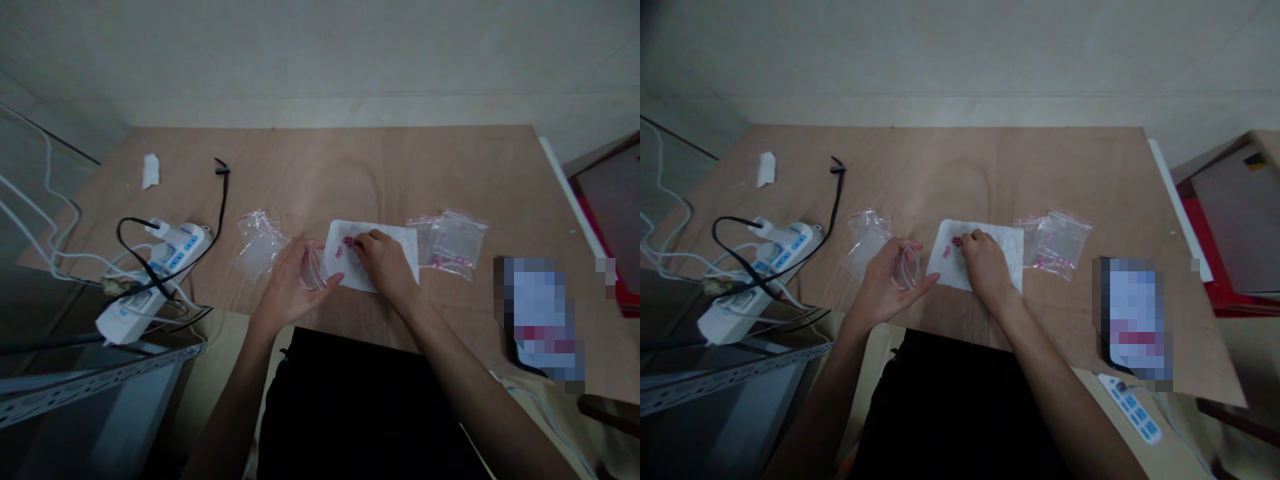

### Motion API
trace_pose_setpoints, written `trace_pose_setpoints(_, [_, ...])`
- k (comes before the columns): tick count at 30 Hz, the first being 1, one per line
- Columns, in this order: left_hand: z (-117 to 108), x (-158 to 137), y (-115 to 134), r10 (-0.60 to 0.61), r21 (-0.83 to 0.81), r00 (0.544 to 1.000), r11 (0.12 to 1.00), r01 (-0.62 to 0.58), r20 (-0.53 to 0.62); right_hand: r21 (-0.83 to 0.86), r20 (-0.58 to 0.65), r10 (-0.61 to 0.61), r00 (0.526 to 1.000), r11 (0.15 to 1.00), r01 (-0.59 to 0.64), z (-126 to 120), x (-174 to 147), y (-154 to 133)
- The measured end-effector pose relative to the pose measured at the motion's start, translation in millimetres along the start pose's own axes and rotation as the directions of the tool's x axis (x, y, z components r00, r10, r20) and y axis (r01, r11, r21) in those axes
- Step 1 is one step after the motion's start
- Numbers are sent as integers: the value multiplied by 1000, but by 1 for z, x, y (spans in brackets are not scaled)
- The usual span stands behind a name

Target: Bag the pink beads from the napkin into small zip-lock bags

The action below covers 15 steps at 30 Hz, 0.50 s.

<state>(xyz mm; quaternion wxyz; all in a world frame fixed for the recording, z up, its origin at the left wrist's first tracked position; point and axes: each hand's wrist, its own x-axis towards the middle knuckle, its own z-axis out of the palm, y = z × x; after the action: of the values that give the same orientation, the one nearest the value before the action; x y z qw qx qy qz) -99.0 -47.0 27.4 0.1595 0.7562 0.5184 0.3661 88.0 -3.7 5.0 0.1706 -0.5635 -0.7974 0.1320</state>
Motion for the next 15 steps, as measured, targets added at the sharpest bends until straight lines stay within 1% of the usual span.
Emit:
trace_pose_setpoints(8, [2, 2, -1, 17, -4, 1000, 1000, -17, 6, -33, 16, 48, 999, 998, -47, -2, 11, -2])
trace_pose_setpoints(12, [2, 3, -2, 19, -12, 1000, 1000, -19, 7, -6, 23, 64, 998, 998, -64, -3, 19, 1])
trace_pose_setpoints(15, [2, 2, 0, 5, -13, 1000, 1000, -5, 0, 40, 24, 73, 997, 996, -74, -10, 21, 3])
